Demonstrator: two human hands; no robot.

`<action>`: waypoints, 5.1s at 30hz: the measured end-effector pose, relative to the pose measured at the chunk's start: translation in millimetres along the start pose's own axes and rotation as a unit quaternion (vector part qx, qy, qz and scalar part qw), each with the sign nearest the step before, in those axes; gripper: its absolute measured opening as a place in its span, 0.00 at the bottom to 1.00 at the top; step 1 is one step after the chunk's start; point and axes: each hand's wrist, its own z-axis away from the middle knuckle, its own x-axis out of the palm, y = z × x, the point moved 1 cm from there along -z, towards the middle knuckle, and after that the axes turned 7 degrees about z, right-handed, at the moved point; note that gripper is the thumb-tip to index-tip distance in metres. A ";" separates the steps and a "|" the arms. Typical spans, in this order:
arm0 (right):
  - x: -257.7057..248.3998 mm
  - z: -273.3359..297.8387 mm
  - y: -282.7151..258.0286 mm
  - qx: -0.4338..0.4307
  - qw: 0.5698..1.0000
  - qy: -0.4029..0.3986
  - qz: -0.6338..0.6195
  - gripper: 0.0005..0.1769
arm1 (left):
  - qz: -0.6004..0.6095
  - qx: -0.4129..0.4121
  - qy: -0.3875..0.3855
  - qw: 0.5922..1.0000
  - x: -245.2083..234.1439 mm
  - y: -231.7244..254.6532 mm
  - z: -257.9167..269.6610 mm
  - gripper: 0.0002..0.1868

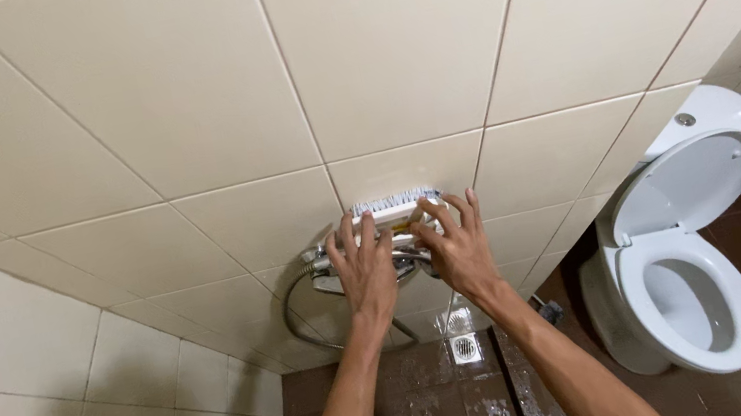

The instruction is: The person holds a white soap dispenser and a separate brush, then mounts the brush into the dispenser's holder on the bathroom wall.

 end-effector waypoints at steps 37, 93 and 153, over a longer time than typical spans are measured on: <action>-113.1 114.6 273.5 0.131 0.989 0.001 0.062 0.20 | 0.066 0.184 0.017 0.981 167.7 273.2 -41.2 0.23; -41.5 88.2 156.1 0.036 0.997 -0.014 0.072 0.17 | 0.074 0.136 0.033 0.987 152.9 120.4 4.6 0.21; -28.9 8.2 56.8 -0.002 0.998 0.058 -0.022 0.13 | -0.047 0.080 0.090 0.992 16.3 29.8 -2.9 0.18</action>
